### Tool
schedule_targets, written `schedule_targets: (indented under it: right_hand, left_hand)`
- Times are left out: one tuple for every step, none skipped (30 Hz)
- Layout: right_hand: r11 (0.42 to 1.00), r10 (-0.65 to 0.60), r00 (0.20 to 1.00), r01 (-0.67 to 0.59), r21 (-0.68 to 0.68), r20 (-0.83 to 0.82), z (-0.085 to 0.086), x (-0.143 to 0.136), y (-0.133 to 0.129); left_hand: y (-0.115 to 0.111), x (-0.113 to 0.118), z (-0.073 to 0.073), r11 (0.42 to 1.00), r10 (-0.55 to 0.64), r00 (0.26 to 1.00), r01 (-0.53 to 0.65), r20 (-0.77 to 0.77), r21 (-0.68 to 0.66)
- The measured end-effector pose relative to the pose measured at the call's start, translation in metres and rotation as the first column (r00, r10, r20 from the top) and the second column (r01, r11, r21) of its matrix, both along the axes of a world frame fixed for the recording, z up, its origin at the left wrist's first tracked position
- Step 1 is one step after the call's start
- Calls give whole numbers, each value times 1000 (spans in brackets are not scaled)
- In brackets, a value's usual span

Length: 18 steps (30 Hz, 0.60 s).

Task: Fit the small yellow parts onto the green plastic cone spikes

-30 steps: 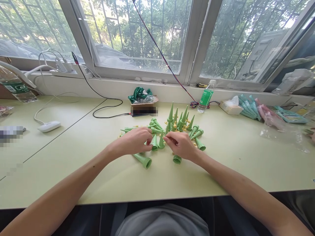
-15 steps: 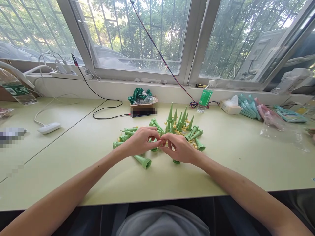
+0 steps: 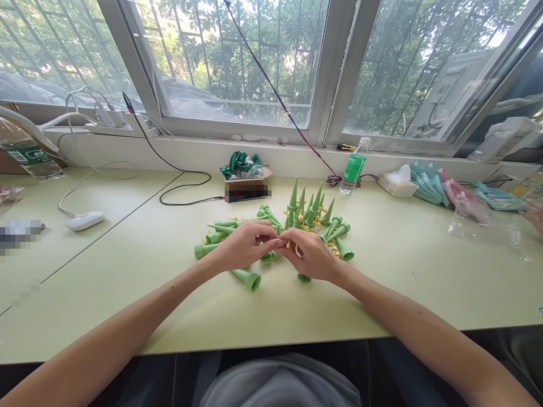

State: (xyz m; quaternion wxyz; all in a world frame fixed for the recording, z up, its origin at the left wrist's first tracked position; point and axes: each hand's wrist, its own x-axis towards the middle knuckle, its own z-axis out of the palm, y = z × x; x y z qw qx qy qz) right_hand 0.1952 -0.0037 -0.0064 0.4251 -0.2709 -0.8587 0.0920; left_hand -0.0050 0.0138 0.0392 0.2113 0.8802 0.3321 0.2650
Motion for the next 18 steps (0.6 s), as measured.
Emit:
schedule_targets:
  right_hand:
    - [1000,-7,1000,7,3,-3,-1,0,0]
    - [1000,-16,1000,16,9,-7,-1,0,1]
    - [999,-30,999,30,15,-11,-2,0,1]
    - [999,-47,999,47,21,-18,-3,1,2]
    - [997,-66,997,67,25,-29,-3,1,3]
    - [996,-87,995,88,27,-42,-3,1,4]
    - [994,-108,993,109,27,-56,-4,1,5]
    - [992,-125,990,127,24,-69,-4,2,6]
    - [990,-137,987,139,21,-80,-4,2,6]
    - [989,-145,986,147,18,-86,-3,2,7]
    - [988,-150,985,152,15,-87,-3,2,7]
    - [988,-151,985,153,14,-87,-3,2,7]
    - [989,-149,985,150,13,-87,-3,2,6]
    - [989,-144,986,145,13,-89,-2,3,6]
    - [990,-138,986,140,14,-92,-2,3,6]
    - [991,-131,987,133,17,-98,-2,3,6]
    - [992,-125,987,128,19,-104,-2,3,5]
    - [992,-120,987,123,21,-110,-2,3,5]
  left_hand:
    - [0,0,0,1000,-5,1000,5,1,1]
    - [-1,1,0,1000,-9,1000,9,1,0]
    - [-1,1,0,1000,-12,1000,12,2,-4]
    - [-1,1,1,1000,-16,1000,16,4,-11]
    - [-1,1,1,1000,-20,1000,20,8,-18]
    - [-2,1,1,999,-26,1000,26,13,-28]
    - [-2,1,1,999,-30,999,31,19,-37]
    - [-2,1,1,998,-34,999,35,25,-45]
    - [-2,1,1,998,-36,999,38,29,-51]
    - [-3,1,0,998,-37,999,39,31,-55]
    - [-3,0,0,998,-38,999,40,31,-58]
    - [-3,0,1,997,-41,999,43,31,-57]
    - [-3,0,1,997,-47,998,48,32,-53]
    - [-3,0,1,997,-53,998,54,35,-46]
    - [-3,0,1,998,-57,998,58,39,-37]
    - [-3,0,1,998,-60,997,61,45,-29]
    - [-3,0,2,998,-62,997,63,52,-23]
    - [-3,0,2,998,-65,996,66,59,-21]
